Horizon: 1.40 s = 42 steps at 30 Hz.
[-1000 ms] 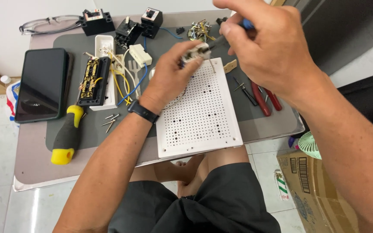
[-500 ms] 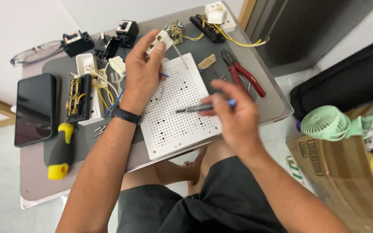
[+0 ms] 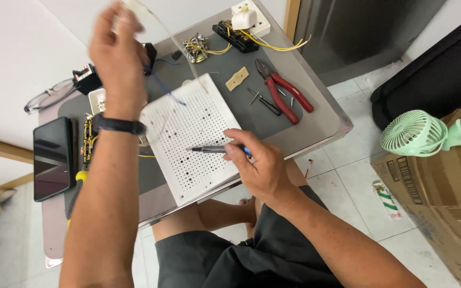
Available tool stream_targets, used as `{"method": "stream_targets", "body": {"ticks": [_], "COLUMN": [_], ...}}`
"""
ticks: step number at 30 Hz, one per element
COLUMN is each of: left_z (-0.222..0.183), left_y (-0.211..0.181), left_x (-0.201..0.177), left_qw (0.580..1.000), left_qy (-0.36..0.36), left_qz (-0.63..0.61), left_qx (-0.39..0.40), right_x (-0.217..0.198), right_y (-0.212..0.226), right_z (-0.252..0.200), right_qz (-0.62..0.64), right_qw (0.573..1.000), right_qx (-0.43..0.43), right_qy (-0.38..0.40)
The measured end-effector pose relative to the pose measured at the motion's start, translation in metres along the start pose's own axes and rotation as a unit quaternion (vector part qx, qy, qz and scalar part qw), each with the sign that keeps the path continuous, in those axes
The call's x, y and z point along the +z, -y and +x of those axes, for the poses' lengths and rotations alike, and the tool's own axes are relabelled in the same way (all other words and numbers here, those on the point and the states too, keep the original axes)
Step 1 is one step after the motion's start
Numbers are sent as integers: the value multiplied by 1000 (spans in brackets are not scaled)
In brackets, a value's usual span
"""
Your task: Assembling electrical components onto a perforated board using a screwdriver and pliers.
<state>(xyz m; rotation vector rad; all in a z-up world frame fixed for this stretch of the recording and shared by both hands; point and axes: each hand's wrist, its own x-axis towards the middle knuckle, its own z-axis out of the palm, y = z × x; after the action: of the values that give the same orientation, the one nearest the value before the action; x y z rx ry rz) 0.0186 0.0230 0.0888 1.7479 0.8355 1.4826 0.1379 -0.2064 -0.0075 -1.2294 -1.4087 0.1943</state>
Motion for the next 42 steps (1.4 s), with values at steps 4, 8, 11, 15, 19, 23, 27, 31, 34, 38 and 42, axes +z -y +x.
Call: {"method": "stream_targets", "body": {"ticks": [4,8,11,15,19,23,27,31,34,38,42], "left_z": [44,46,45,44,-23,-56,-67,-61,-41,14,54], "left_y": [-3,-8,-12,-14,-9,19,16,-13,-30,-48,-36], "left_x": [-2,10,19,17,62,97,114,110,101,93,107], "left_qw": [993,989,976,944,936,798,637,550,567,728,849], "left_qy": [-95,-23,39,113,175,240,276,240,231,172,182], "left_qz": [64,121,168,237,241,407,510,554,548,487,337], "left_qx": [30,86,133,199,188,375,508,578,570,450,365], "right_x": [2,4,-3,-48,-100,-137,-134,-116,-114,-113,-110], "right_y": [-6,-9,-7,-1,-21,-42,-75,-94,-77,-83,-95], "right_z": [-2,-1,-8,-27,-1,35,61,69,68,61,60], "right_qz": [-2,79,158,197,204,220,275,284,233,200,199], "right_qw": [1000,994,982,942,851,809,794,792,811,852,861], "right_qx": [29,68,83,215,305,287,275,299,322,264,245], "right_qy": [9,-31,-61,-167,-375,-464,-468,-449,-429,-406,-399]}}
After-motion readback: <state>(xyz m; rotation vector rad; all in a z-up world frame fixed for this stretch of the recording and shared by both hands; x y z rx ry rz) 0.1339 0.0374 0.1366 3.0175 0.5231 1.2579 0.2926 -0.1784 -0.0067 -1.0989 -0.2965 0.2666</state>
